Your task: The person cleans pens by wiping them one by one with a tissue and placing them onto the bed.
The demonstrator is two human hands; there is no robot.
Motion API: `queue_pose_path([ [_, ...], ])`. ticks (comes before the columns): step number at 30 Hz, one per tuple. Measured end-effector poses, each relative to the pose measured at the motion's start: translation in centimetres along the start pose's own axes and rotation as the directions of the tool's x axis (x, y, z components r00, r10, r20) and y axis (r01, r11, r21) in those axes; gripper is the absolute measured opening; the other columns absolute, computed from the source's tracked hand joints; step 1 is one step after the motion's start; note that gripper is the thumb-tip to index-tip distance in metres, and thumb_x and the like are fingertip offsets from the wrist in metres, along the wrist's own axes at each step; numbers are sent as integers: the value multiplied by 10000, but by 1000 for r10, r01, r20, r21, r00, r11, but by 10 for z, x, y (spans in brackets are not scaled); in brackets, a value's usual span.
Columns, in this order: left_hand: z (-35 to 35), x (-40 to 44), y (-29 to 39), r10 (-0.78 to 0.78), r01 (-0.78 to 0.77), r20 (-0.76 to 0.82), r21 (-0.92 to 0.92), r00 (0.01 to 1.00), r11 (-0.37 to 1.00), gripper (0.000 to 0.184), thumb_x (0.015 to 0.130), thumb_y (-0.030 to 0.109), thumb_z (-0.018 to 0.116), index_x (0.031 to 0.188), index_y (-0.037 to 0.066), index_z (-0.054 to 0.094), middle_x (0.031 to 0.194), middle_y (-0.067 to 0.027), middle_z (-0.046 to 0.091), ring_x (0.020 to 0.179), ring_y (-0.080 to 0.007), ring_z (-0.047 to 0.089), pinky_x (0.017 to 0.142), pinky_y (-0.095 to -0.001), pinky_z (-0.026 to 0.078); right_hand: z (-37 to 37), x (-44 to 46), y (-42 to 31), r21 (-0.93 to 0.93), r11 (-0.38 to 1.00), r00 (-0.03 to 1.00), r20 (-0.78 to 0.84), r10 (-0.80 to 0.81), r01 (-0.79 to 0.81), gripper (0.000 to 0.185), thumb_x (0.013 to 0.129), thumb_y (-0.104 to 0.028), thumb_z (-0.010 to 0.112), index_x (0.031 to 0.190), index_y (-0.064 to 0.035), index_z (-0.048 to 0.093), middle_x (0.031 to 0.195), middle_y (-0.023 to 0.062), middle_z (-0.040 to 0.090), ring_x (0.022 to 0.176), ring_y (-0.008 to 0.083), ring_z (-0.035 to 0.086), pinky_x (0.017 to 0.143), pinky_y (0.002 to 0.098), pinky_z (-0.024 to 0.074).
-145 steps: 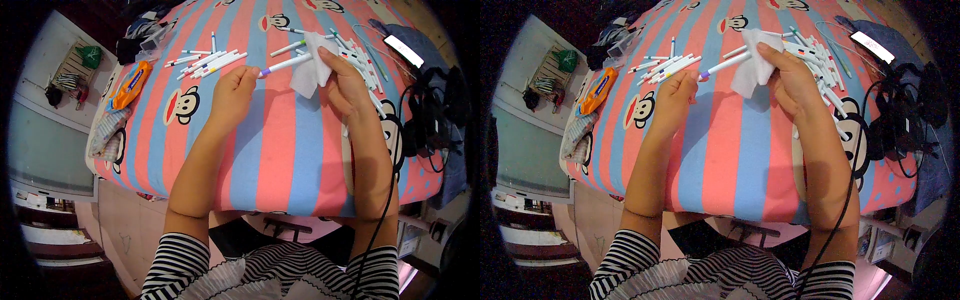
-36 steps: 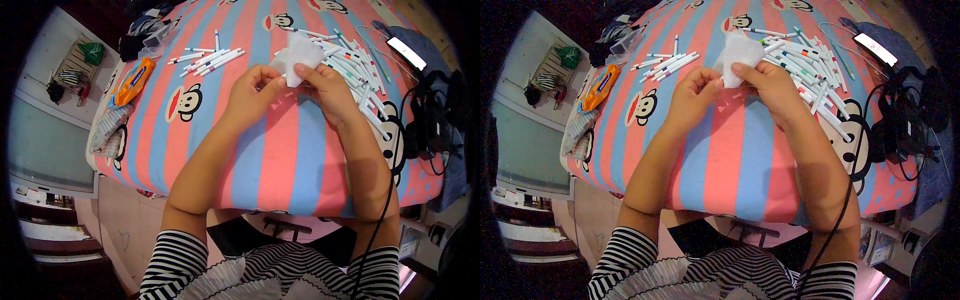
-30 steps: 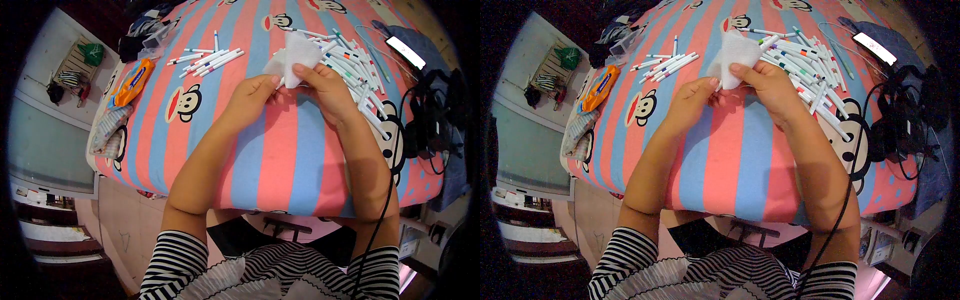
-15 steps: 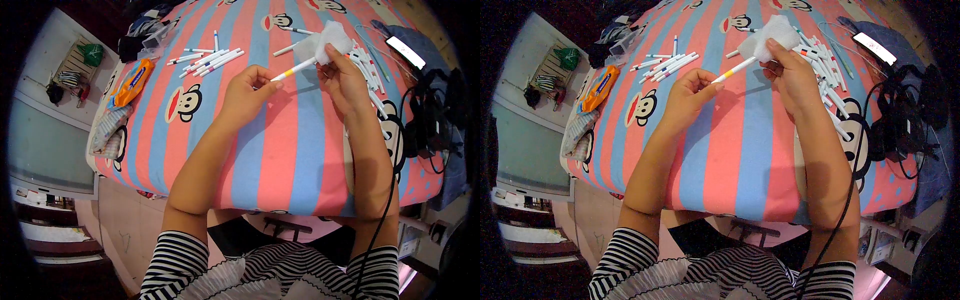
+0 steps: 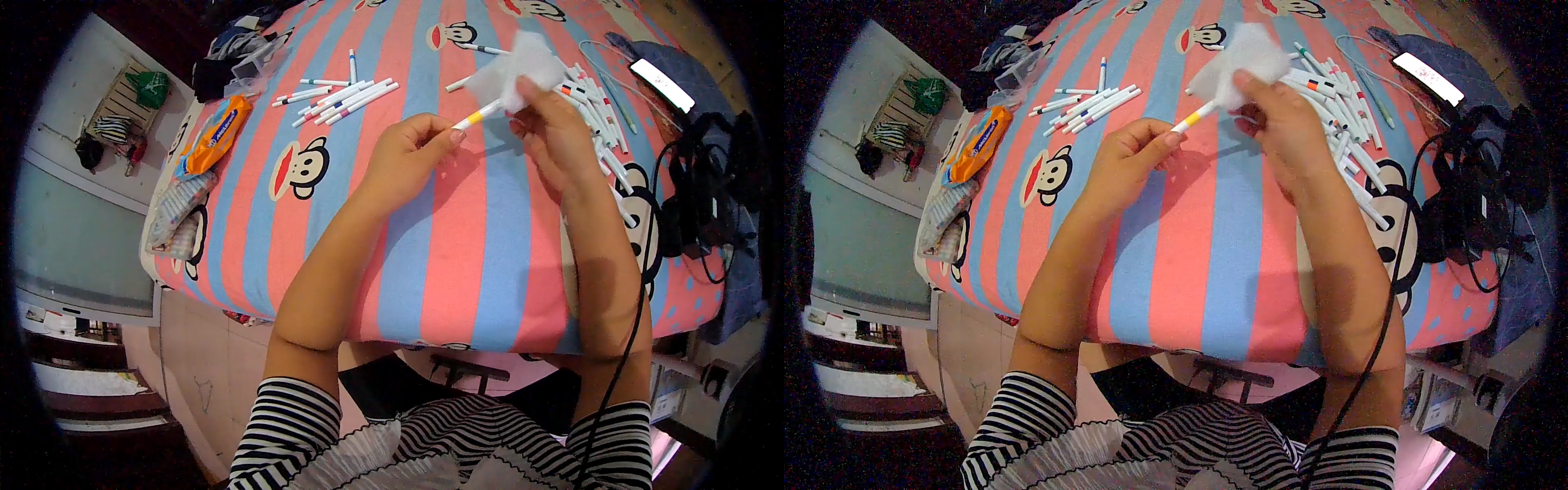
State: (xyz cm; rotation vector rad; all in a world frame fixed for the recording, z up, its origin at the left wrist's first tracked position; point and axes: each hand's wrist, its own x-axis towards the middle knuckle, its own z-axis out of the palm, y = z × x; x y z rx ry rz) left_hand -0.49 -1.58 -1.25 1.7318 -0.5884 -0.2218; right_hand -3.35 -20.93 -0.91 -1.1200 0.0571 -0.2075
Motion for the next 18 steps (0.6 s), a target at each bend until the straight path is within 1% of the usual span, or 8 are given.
queue_pose_path([
  [3,0,1,-4,13,-11,31,-69,999,998,151,850,150,579,915,15,597,776,2,594,698,-55,536,624,-204,420,8,-4,8,-202,977,989,112,96,-72,290,813,-302,625,949,-47,608,822,16,613,728,75,539,680,209,407],
  [5,2,2,-11,50,-49,12,-50,999,998,147,833,142,600,890,7,592,750,-3,588,655,-56,529,593,-204,424,15,-10,13,-296,951,977,159,141,-89,287,809,-295,630,944,-43,617,810,14,616,707,73,538,675,210,412],
  [6,2,3,-13,68,-68,2,-41,998,997,146,824,138,610,878,4,589,737,-5,586,633,-56,526,578,-204,427,19,-12,13,-251,965,980,160,115,-73,298,798,-299,641,941,-38,625,815,17,618,695,74,533,662,216,415],
  [9,1,2,-12,54,-49,59,-84,997,995,119,845,105,571,913,7,566,810,-8,593,701,-61,549,651,-206,435,23,-15,9,-226,974,992,120,41,-12,324,793,-310,645,954,-29,624,814,18,616,696,78,531,669,224,417],
  [12,0,1,-8,16,-16,14,-10,1000,1000,124,847,126,574,903,15,574,794,-1,587,707,-59,535,649,-213,431,18,-13,3,-265,964,998,64,7,10,336,795,-325,643,948,-27,613,827,24,613,717,85,532,685,228,413],
  [15,-4,-1,3,30,-29,-28,14,999,999,148,847,167,584,898,27,586,779,4,580,704,-54,515,650,-214,421,6,-6,-6,-176,984,999,-35,-34,27,333,798,-340,639,930,-37,603,836,22,608,742,89,529,706,230,409],
  [16,-4,-1,3,20,-20,-45,-5,999,1000,156,848,180,584,897,32,590,775,3,579,700,-53,509,648,-212,416,2,-5,-7,-138,989,996,-58,-67,59,330,798,-353,637,918,-49,593,844,27,597,760,96,530,711,233,406],
  [18,-4,-1,5,1,-4,-76,-40,997,999,172,850,206,585,895,40,596,767,1,578,691,-52,496,643,-209,406,-1,-1,-9,-48,997,994,-85,-69,65,326,804,-342,634,936,-48,584,847,30,589,756,102,532,705,235,407],
])
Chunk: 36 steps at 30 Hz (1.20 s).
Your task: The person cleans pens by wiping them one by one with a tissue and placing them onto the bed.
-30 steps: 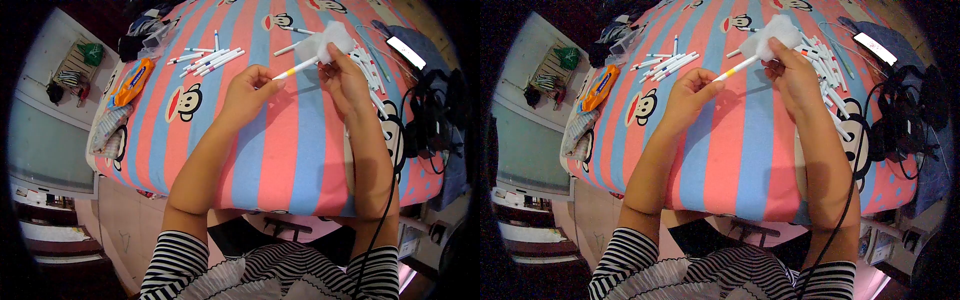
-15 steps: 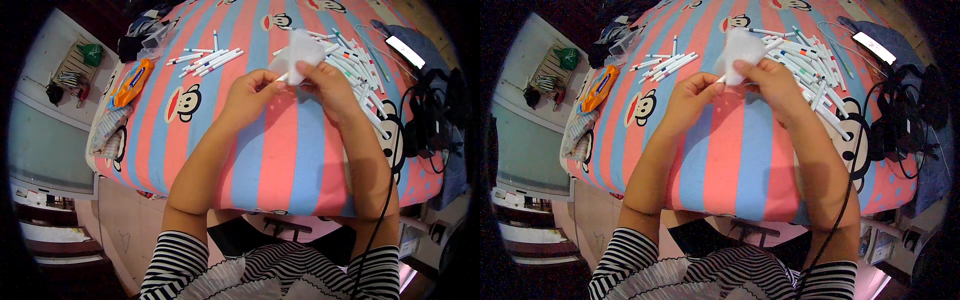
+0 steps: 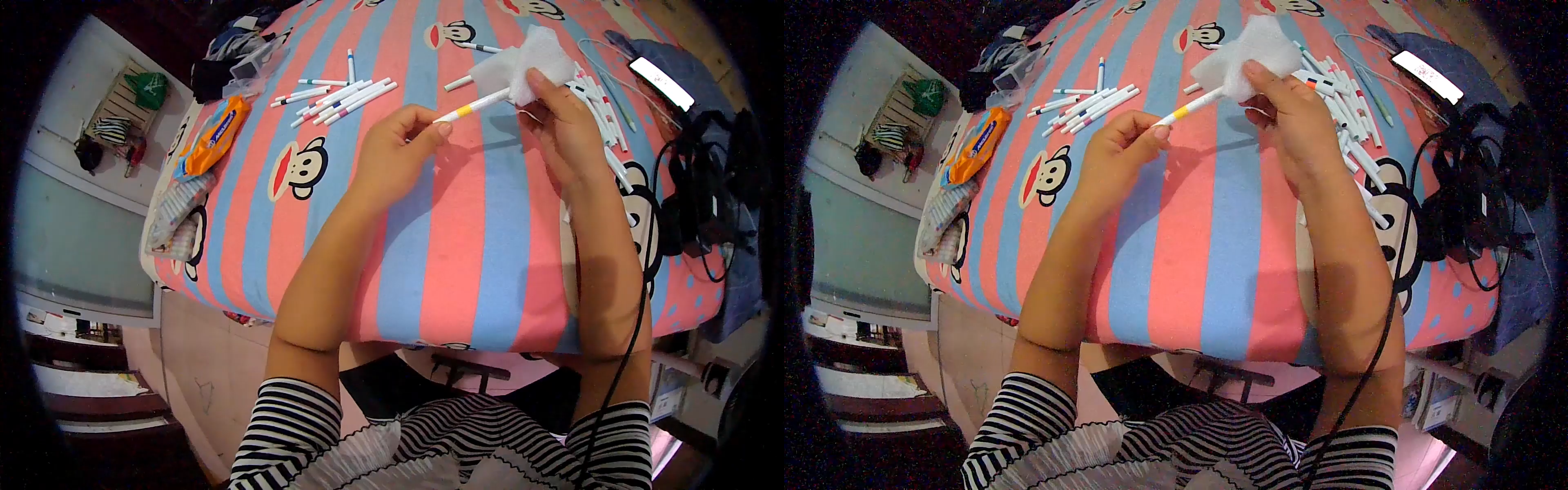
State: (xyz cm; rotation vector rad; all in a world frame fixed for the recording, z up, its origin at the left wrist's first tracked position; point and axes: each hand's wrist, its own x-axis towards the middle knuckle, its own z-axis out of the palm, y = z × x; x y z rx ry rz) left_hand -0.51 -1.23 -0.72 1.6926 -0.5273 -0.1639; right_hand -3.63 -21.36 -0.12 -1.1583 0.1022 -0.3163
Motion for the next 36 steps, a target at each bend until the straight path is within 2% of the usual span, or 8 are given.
queue_pose_path([
  [6,-4,4,-3,26,-22,-128,34,991,999,210,865,236,559,928,38,588,769,-15,577,667,-64,477,627,-206,394,-8,7,3,223,973,997,50,51,-61,289,827,-255,625,983,-26,545,873,46,560,755,132,538,691,250,440],
  [9,-6,6,-3,8,-19,-175,-61,984,998,206,881,241,522,918,47,583,766,-17,592,663,-63,506,605,-219,424,-6,7,5,348,924,985,114,127,-159,285,834,-214,618,1015,-14,526,893,57,553,758,143,546,692,260,474],
  [13,-8,7,-1,-81,26,-136,-362,987,932,259,909,290,472,958,55,567,797,-32,600,643,-67,495,601,-225,417,4,-1,8,503,824,957,247,152,-261,285,846,-172,599,1059,-5,507,918,71,559,790,156,566,723,285,513],
  [19,-8,4,5,-90,49,-66,-468,994,883,288,917,325,454,980,64,560,844,-48,608,670,-69,497,625,-230,416,7,-5,15,453,839,912,393,115,-301,286,855,-149,579,1082,5,500,969,93,580,856,181,595,728,317,537],
  [24,-4,2,3,-73,86,47,-490,996,867,296,922,342,433,975,72,540,875,-64,621,701,-86,508,635,-239,419,8,-11,10,223,905,857,463,227,-361,290,845,-180,596,1057,6,530,967,92,598,860,169,603,728,296,538],
  [28,-5,4,2,-76,52,-21,-550,997,834,289,928,347,397,971,79,494,851,-89,624,709,-114,544,625,-245,435,11,-13,12,101,932,848,457,268,-349,289,841,-214,600,1031,-2,553,966,85,604,876,158,598,759,296,527],
  [33,-4,2,10,-116,21,-161,-496,980,868,291,936,329,368,1002,74,492,791,-90,584,654,-145,531,582,-267,438,10,-13,9,190,932,903,365,226,-310,283,850,-221,578,1039,-13,552,958,70,604,877,160,595,767,298,508],
  [36,-6,2,9,-33,-50,-201,-393,979,918,270,935,296,380,981,62,507,717,-54,552,612,-126,516,560,-241,427,13,-15,5,244,925,918,343,199,-292,273,850,-206,570,1048,-20,548,961,66,603,887,160,588,756,290,496],
])
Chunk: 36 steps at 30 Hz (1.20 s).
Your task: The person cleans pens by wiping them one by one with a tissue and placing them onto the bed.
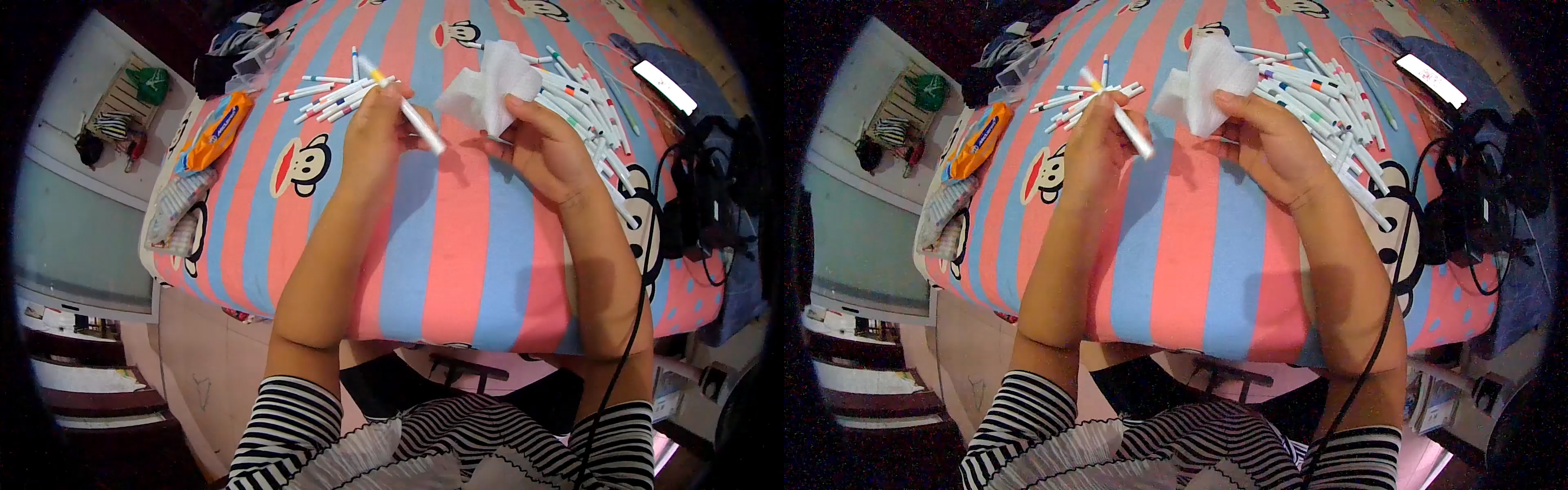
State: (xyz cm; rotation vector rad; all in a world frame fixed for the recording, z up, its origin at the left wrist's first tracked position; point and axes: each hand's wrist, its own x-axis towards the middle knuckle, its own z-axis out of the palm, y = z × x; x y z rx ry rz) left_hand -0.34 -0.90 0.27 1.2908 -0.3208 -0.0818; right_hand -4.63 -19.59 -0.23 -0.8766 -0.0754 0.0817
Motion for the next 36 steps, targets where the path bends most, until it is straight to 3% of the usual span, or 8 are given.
queue_pose_path([
  [3,-2,-3,0,-25,-57,231,343,973,937,220,925,241,418,938,52,529,670,-15,514,589,-95,495,557,-225,415,-5,2,1,-15,1000,1000,25,8,-7,273,847,-194,566,1057,-21,545,976,67,599,895,156,580,754,288,485],
  [4,3,-9,1,-5,-95,268,356,963,930,163,894,194,507,902,39,555,685,9,519,603,-56,474,562,-208,396,-7,3,1,-29,999,999,38,17,-16,275,846,-192,565,1060,-21,545,983,68,598,896,154,578,756,288,481],
  [8,5,-10,-13,0,-144,373,360,928,922,150,817,177,632,854,33,613,682,43,550,607,-16,464,530,-183,374,0,1,3,-89,996,1000,28,-10,12,308,833,-220,586,1060,-15,552,964,51,596,859,134,570,751,262,457],
  [13,5,-11,-11,-43,-147,370,470,928,870,169,804,194,647,826,27,625,669,38,550,602,-21,461,533,-191,374,5,-3,5,-458,889,997,72,6,27,340,815,-278,621,1034,-20,584,888,26,600,782,93,547,738,234,430],
  [19,6,-10,-10,-125,-67,361,475,924,877,181,807,198,640,832,19,633,711,13,595,642,-41,509,569,-204,404,3,0,8,-488,867,995,48,-83,96,327,812,-280,631,992,-8,609,877,33,613,776,86,552,704,233,438],
  [29,7,-11,-4,-146,-59,376,483,915,873,191,853,188,578,899,11,631,835,-23,631,776,-60,547,711,-225,434,-1,4,3,-459,881,969,-143,-203,117,336,830,-303,607,974,1,602,891,60,618,813,128,582,764,261,455],
  [32,7,-12,-4,-91,-117,411,454,907,883,224,877,216,539,906,15,634,762,-4,598,718,-56,520,668,-215,420,-4,6,1,-360,921,970,-127,-205,148,328,841,-302,592,987,-8,585,931,57,604,851,129,569,773,272,455],
  [36,1,-8,-9,-151,-38,409,418,900,908,271,899,250,495,916,20,638,667,27,510,625,-53,441,587,-206,375,-5,5,-1,-135,979,981,-100,-167,153,287,859,-266,567,1016,-27,555,950,45,587,874,135,557,757,282,462],
])
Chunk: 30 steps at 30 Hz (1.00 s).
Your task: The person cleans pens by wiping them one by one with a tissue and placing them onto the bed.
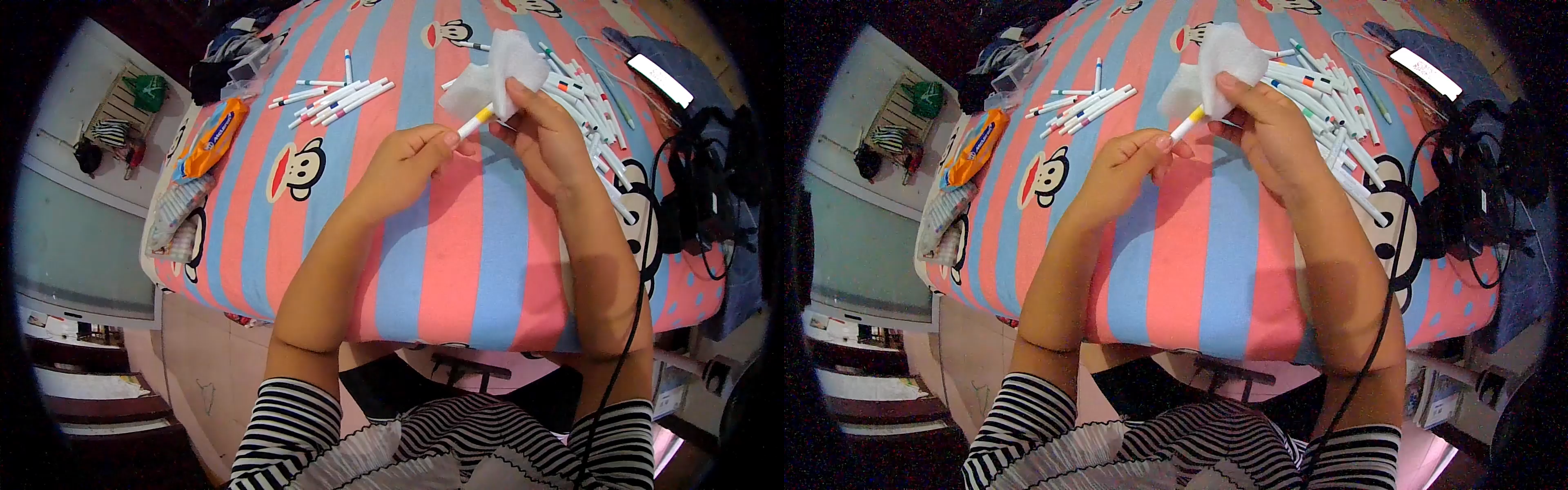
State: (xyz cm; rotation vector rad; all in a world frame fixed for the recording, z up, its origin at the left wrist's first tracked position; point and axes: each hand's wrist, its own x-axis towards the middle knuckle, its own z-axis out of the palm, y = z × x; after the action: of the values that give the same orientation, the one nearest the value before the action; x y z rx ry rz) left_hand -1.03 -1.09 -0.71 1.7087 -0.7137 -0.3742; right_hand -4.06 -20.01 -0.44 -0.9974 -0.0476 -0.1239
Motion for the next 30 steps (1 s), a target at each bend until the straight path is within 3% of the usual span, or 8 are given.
queue_pose_path([
  [7,2,1,-1,49,-50,-60,-23,997,998,241,890,227,515,926,23,637,678,31,503,614,-56,430,573,-207,366,-12,3,0,390,886,948,284,145,-252,272,869,-193,549,1089,-38,506,970,66,576,887,157,565,747,296,495],
  [11,5,2,-1,149,-147,-169,27,974,989,177,851,165,572,924,13,628,737,2,547,655,-76,482,601,-224,389,-7,-2,-4,393,868,934,302,191,-305,293,868,-199,551,1109,-43,495,969,75,570,882,166,568,751,326,508],
  [14,5,5,-6,350,-292,-266,233,898,928,157,798,116,618,919,16,630,784,-33,571,693,-105,517,623,-236,404,-3,-4,-6,353,888,944,253,213,-295,305,869,-203,550,1120,-41,490,986,82,562,882,174,568,754,330,508],
  [17,2,5,-2,482,-340,-255,448,838,827,166,755,86,644,910,24,636,791,-52,575,707,-126,531,628,-241,410,-11,1,-1,336,883,925,304,228,-328,321,870,-207,549,1135,-39,482,1010,86,554,891,178,567,770,331,507],
  [20,2,4,2,490,-344,-259,453,832,823,163,738,69,652,895,26,639,794,-55,573,711,-139,539,637,-245,419,-9,0,0,350,878,926,303,223,-326,322,875,-211,543,1141,-41,481,1020,80,551,900,175,567,784,336,506],
  [23,3,3,3,503,-370,-262,424,823,826,168,762,86,641,919,26,640,802,-48,576,714,-126,541,643,-243,424,-9,0,2,377,866,924,319,210,-327,316,881,-216,536,1142,-46,484,1028,70,554,912,171,566,802,342,500],
  [26,4,3,-2,299,-254,-285,184,911,950,182,801,113,621,958,20,634,815,-31,579,714,-107,535,650,-233,428,-11,1,4,375,870,920,341,191,-319,317,885,-226,531,1144,-50,484,1050,68,554,925,172,565,822,345,489],
  [30,5,3,-4,171,-180,-220,-21,960,983,212,851,159,577,1001,16,622,795,-6,574,707,-79,523,638,-212,425,-7,-3,2,345,894,934,311,178,-285,312,889,-241,522,1145,-66,485,1057,68,565,941,175,565,816,347,474],
])
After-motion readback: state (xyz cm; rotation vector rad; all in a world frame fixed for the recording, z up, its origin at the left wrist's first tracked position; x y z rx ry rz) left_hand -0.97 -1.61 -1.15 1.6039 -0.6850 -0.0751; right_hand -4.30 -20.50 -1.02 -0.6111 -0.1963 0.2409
